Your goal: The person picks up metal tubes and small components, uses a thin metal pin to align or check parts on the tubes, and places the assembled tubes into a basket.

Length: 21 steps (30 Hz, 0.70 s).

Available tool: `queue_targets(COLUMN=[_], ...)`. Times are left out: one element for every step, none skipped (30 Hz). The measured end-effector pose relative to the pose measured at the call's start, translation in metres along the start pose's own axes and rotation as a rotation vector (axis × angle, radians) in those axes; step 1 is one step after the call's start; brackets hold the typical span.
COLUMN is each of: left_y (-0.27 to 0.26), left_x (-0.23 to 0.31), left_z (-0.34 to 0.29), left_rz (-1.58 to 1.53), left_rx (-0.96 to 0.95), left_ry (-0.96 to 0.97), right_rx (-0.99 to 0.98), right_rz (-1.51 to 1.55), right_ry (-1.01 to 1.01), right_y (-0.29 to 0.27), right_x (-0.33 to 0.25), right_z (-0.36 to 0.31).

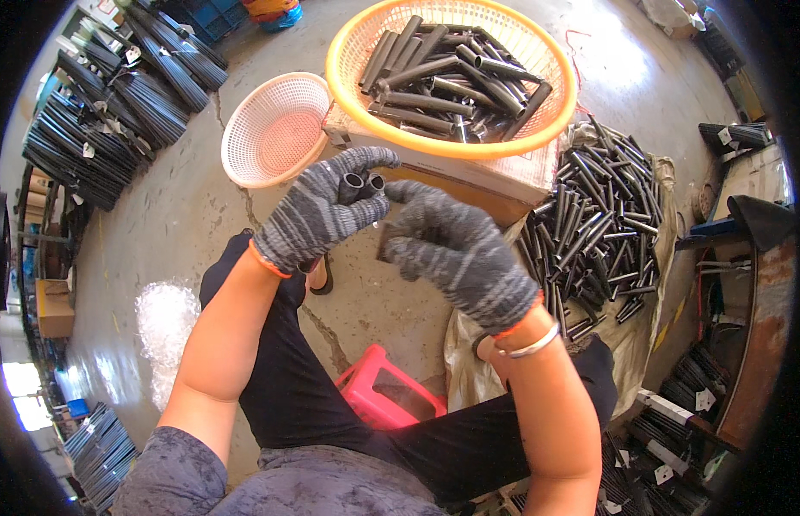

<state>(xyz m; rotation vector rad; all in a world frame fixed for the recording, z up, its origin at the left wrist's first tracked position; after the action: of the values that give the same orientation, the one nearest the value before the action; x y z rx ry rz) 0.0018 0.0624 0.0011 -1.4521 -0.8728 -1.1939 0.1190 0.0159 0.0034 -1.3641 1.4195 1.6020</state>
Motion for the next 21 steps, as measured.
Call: queue_targets(left_y=[-0.001,-0.003,-0.003,-0.003,0.001,0.001,0.001,0.000,0.001,0.000,-0.001,-0.002,-0.004,-0.005,-0.003,-0.002,0.000,0.000,-0.003,-0.006,-0.007], left_x=[-0.002,-0.002,-0.001,0.002,0.006,0.003,-0.002,-0.006,-0.008,-0.008,-0.007,-0.001,0.006,0.010,0.009,0.008,0.006,0.004,0.005,0.006,0.008], left_z=[0.001,0.001,0.003,0.004,0.005,0.006,0.008,0.009,0.009,0.008,0.007,0.005,0.004,0.002,0.000,-0.002,-0.004,-0.005,-0.004,-0.003,-0.001], left_rz=[0.066,0.138,0.204,0.269,0.236,0.193,0.150,0.106,0.015,-0.076,-0.167,-0.224,-0.282,-0.339,-0.354,-0.379,-0.403,-0.426,-0.448,-0.470,-0.494], left_rx=[0.055,0.086,0.110,0.134,0.129,0.124,0.119,0.114,0.084,0.055,0.026,0.003,-0.020,-0.043,-0.082,-0.099,-0.115,-0.131,-0.111,-0.090,-0.074], left_ry=[0.054,0.084,0.117,0.151,0.179,0.142,0.104,0.066,0.010,-0.046,-0.102,-0.116,-0.130,-0.145,-0.160,-0.172,-0.185,-0.198,-0.182,-0.166,-0.148], right_rx=[0.047,0.071,0.103,0.135,0.226,0.249,0.273,0.296,0.301,0.337,0.373,0.411,0.434,0.442,0.450,0.457,0.439,0.403,0.366,0.328,0.314], right_rz=[-0.010,0.026,0.058,0.090,0.082,0.074,0.066,0.058,0.022,0.055,0.089,0.120,0.160,0.136,0.113,0.090,0.088,0.035,-0.016,-0.068,-0.111], right_ry=[0.061,0.072,0.080,0.089,0.088,0.117,0.146,0.175,0.127,0.130,0.133,0.137,0.164,0.137,0.111,0.085,0.071,0.053,0.036,0.018,0.005], right_y=[0.004,0.006,0.006,0.006,-0.001,-0.002,-0.004,-0.006,-0.011,-0.018,-0.023,-0.030,-0.036,-0.040,-0.043,-0.044,-0.041,-0.036,-0.030,-0.025,-0.025], right_x=[0.011,0.018,0.025,0.030,0.033,0.035,0.037,0.039,0.038,0.038,0.038,0.037,0.039,0.037,0.036,0.034,0.032,0.028,0.022,0.019,0.021], right_z=[0.000,0.003,0.005,0.007,0.009,0.009,0.010,0.010,0.012,0.012,0.011,0.010,0.009,0.010,0.010,0.011,0.009,0.009,0.008,0.008,0.008])
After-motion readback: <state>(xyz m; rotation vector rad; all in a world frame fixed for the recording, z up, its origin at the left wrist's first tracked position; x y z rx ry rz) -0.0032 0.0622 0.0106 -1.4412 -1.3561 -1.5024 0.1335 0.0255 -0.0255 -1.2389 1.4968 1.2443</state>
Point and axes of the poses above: each hand's wrist, its own z-axis towards the middle knuckle, its own y-axis out of the palm, x = y × z, the point moved 10 cm from there along z, towards the middle knuckle, and after that the axes turned 10 degrees about x, right-handed, at the moved point
